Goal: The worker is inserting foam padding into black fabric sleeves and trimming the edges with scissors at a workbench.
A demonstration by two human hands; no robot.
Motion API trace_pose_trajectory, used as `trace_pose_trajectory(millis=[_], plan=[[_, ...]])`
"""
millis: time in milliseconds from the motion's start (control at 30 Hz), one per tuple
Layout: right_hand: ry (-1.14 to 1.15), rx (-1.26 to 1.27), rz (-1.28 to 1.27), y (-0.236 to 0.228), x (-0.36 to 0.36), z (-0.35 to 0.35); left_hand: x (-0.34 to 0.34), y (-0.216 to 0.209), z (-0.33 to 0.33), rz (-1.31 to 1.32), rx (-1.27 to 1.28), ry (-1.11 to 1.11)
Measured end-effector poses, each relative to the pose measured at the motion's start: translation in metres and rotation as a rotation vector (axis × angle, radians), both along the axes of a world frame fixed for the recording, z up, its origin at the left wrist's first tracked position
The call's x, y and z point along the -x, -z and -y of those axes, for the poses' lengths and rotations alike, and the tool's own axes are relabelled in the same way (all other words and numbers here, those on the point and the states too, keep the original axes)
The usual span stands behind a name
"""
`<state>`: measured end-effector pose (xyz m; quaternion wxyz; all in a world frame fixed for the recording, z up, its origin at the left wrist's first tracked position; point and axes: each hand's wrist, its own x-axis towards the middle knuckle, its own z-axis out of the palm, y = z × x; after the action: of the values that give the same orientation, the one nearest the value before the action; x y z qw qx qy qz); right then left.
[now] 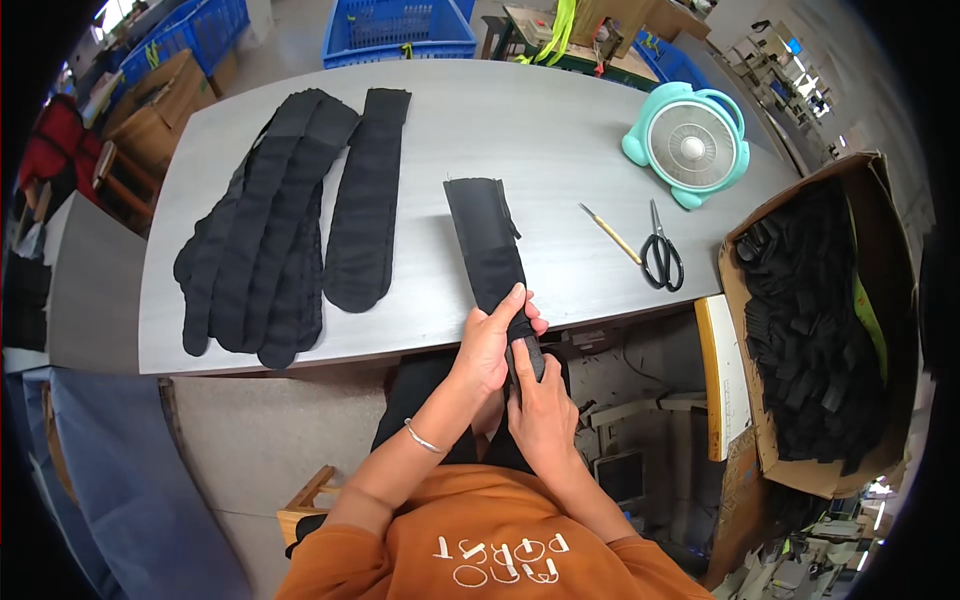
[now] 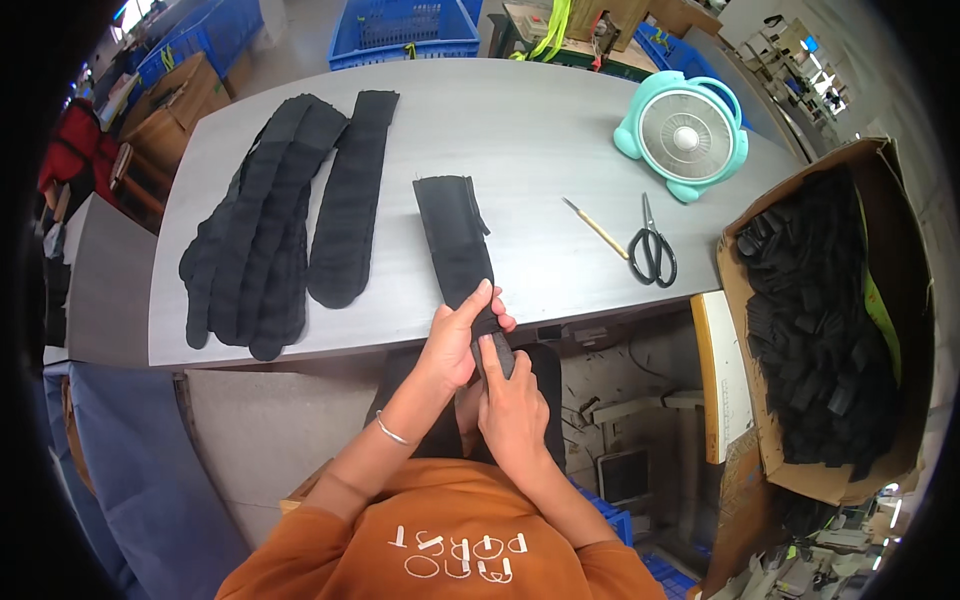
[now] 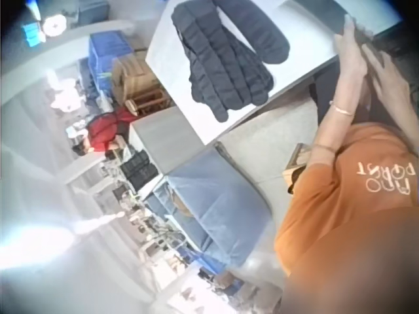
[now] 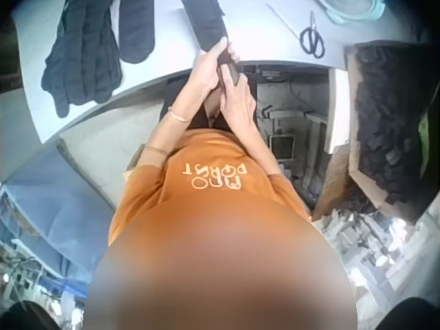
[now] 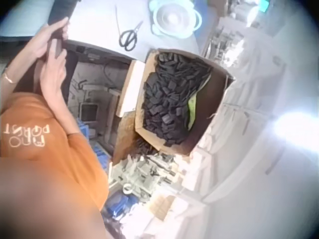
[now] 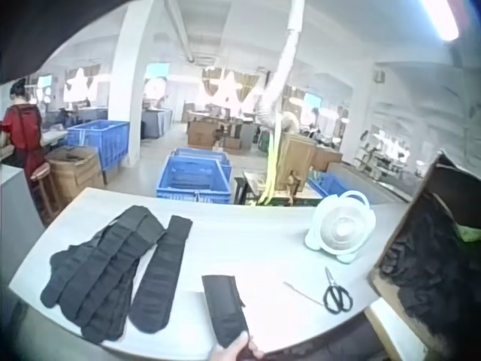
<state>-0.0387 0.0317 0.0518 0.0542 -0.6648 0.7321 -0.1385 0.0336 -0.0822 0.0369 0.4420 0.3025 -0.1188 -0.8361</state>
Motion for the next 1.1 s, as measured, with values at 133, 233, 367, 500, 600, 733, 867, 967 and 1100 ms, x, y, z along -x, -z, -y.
trace_pose_trajectory(millis=[133,233,367,500,600,733,867,967,1100], plan=[[0.034,-0.085,-0.067,0.009,0.000,0.011,0.003,0.012,-0.004,0.010,-0.015,-0.048],[0.046,-0.071,-0.140,0.017,0.001,0.022,0.004,0.019,-0.009,0.070,0.088,-0.043],[0.080,-0.024,-0.092,0.025,0.000,0.049,0.004,0.023,-0.010,0.064,0.077,0.060],[0.063,-0.100,-0.007,0.016,0.010,0.048,0.001,0.016,-0.008,0.034,0.101,0.079],[0.027,-0.123,-0.033,0.001,0.007,0.026,-0.002,0.005,-0.002,0.057,0.044,0.035],[0.044,-0.065,-0.069,0.012,0.003,0.015,0.008,0.013,-0.019,0.036,0.024,0.001],[0.053,-0.071,-0.080,0.042,0.005,0.035,0.004,0.014,-0.018,0.078,0.084,0.024],[0.022,-0.171,0.158,0.008,0.003,0.037,-0.006,0.001,-0.003,0.072,0.112,0.109],[-0.141,0.055,0.107,-0.023,0.003,0.014,-0.004,0.007,0.022,-0.034,0.061,0.045]])
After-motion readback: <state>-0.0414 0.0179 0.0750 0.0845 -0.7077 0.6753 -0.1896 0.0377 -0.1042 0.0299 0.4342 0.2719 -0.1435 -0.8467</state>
